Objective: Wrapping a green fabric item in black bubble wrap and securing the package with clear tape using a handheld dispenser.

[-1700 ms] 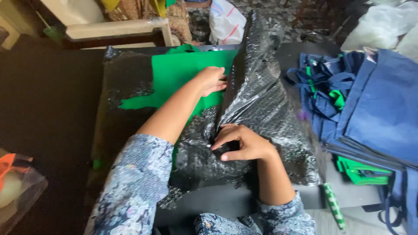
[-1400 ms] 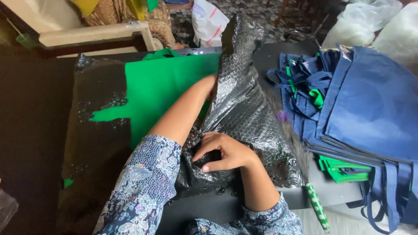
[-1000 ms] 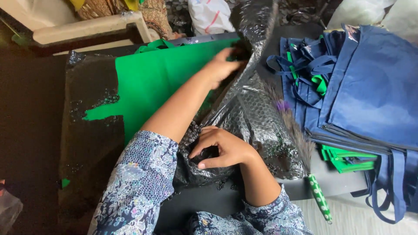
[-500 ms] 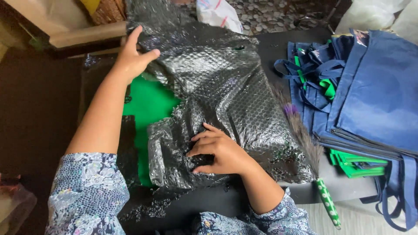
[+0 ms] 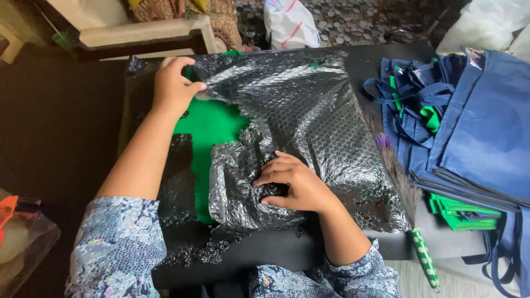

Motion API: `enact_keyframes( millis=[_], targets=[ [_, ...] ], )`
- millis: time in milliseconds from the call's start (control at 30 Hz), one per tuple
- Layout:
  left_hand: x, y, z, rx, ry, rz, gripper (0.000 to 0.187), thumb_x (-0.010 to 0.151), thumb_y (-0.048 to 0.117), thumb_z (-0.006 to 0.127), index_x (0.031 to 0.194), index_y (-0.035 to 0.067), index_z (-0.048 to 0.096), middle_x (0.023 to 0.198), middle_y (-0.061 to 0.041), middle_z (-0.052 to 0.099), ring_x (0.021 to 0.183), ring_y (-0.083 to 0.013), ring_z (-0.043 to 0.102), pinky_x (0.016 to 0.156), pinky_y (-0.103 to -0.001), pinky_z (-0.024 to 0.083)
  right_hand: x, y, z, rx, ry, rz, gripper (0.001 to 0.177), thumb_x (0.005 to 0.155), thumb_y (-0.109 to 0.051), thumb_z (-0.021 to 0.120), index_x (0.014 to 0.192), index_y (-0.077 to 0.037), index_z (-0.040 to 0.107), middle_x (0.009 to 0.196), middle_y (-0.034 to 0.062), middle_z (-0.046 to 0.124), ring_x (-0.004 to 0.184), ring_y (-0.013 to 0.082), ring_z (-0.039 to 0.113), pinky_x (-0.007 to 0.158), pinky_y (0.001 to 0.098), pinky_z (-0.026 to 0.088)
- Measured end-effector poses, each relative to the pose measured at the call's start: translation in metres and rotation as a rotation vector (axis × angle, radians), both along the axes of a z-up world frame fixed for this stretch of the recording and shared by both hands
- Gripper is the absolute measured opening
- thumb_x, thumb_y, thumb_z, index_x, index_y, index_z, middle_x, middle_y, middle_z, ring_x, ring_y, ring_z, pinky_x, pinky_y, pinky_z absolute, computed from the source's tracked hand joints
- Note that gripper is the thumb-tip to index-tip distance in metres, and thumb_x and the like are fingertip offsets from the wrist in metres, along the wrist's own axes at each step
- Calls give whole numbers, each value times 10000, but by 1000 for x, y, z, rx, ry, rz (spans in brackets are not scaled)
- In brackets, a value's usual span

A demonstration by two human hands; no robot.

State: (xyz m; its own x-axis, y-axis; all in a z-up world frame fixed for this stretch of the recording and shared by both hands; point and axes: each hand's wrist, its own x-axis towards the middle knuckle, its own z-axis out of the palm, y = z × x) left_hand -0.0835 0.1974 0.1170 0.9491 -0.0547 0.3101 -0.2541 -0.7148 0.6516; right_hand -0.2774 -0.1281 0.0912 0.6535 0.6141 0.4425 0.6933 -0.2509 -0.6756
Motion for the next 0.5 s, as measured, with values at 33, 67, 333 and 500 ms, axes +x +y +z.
enact_keyframes(
  millis=[33,67,333,500],
  targets=[
    [-2,6,-4,-3,0,7,575,852,49,860,1363,33,598,1386,-256,439,924,-313,735,761,-397,634,-1,0,1,-3,0,7,362,752,-272,918,1054,-111,803,966,86,773,1113,338,705,1180,606,328],
    [-3,11,-7,124,-62,45,517,863,60,854,1327,35,627,1366,-207,462,956,-303,731,799,-412,627,-1,1,3,-9,-2,4,367,744,-263,920,1053,-105,802,964,92,772,1111,346,704,1177,611,328],
    [-88,53,32,338,29,24,408,941,282,765,1303,113,687,1385,-151,553,1190,-349,653,961,-504,532,-3,3,6,-25,-4,-13,382,735,-253,926,1055,-85,801,960,115,773,1106,369,703,1173,623,330],
    [-167,74,40,452,213,-59,686,913,392,680,1461,7,532,1506,-338,464,1387,-538,443,1142,-661,355,-12,3,12,-125,-86,-88,273,784,-214,890,1025,-108,817,942,81,802,1089,327,730,1166,588,357]
  ],
)
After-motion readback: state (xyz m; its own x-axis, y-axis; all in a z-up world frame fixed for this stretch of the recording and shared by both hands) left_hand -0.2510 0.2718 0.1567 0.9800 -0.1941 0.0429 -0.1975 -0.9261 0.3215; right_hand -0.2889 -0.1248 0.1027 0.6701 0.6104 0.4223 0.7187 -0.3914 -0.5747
